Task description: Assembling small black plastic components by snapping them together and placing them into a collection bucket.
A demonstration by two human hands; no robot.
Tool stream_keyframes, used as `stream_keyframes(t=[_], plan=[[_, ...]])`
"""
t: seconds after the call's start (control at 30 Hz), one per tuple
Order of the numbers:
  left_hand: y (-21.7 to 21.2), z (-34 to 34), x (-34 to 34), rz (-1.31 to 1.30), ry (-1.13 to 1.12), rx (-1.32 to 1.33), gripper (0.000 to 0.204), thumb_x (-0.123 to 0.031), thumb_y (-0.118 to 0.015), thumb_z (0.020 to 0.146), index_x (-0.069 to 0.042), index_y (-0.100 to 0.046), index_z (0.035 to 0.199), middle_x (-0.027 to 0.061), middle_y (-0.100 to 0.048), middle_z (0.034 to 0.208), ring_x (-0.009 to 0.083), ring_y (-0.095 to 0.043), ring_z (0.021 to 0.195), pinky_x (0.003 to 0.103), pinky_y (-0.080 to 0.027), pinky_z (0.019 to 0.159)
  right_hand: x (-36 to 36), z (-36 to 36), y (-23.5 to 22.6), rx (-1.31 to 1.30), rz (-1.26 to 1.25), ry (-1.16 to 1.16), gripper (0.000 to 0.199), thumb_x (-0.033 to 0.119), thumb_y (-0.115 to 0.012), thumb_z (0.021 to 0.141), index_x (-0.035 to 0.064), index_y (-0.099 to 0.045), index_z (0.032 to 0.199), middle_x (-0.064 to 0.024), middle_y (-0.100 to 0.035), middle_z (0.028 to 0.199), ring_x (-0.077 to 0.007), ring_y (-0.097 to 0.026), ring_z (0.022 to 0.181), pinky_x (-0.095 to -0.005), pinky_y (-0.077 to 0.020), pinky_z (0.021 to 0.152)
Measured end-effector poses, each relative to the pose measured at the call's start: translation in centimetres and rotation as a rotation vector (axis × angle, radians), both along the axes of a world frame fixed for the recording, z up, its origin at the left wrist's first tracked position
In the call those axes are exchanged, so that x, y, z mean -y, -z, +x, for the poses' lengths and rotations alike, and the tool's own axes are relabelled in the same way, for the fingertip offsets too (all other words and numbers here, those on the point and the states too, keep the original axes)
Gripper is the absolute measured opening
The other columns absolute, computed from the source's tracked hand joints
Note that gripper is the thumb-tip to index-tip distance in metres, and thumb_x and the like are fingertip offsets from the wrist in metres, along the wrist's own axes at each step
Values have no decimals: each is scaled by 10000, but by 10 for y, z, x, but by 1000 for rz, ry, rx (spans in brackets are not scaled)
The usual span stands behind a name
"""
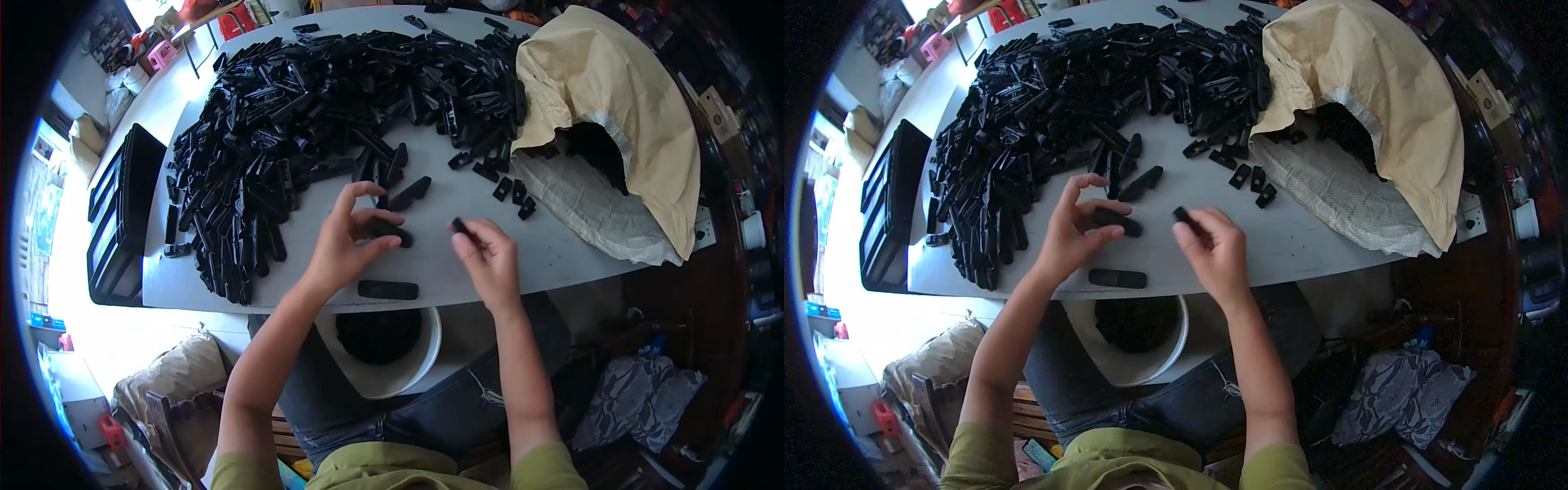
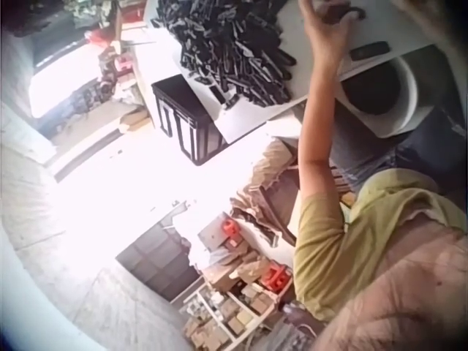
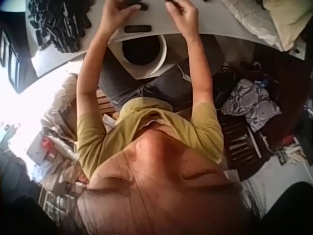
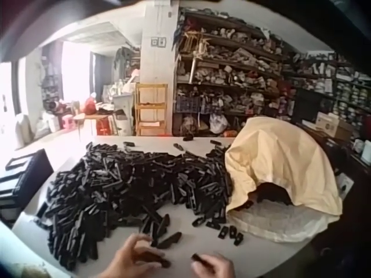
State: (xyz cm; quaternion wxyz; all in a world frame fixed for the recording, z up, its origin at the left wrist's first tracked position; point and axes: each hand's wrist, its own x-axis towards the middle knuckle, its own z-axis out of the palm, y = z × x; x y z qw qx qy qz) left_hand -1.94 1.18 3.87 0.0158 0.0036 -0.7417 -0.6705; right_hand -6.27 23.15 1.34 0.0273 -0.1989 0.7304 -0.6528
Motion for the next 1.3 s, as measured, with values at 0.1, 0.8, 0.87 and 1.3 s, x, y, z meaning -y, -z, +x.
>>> stream_keyframes(t=[0.1,0.8,0.87,1.3], plan=[[16,4,9,42,80,-133,289,60,-707,779,-7,-605,1041,110,-653,1097,173,-644,975,282,-538,796,17,7,-8,-249,164,-89,252,31,-731,789,-14,-699,1035,-44,-595,898,-100,-547,722,-232,-441,613],[-9,32,35,-561,398,-253,317,-10,-778,652,-37,-720,963,107,-659,1049,291,-619,986,388,-503,886,-30,-11,-20,-413,588,372,198,144,-707,828,-9,-662,946,-127,-574,991,-286,-583,887,-368,-483,771],[-17,24,37,-627,483,-274,299,-40,-786,669,-53,-723,962,100,-643,1070,283,-609,1004,379,-496,898,-54,-31,-19,-416,630,502,233,163,-712,835,-12,-636,968,-142,-586,986,-314,-594,878,-383,-486,777],[-10,-33,-14,-1147,-25,-524,367,-118,-759,759,-54,-622,1093,121,-629,1028,301,-587,906,421,-499,807,-27,-19,-11,-331,612,259,199,-13,-612,816,-11,-584,1013,-131,-586,919,-266,-589,778,-356,-476,707]])
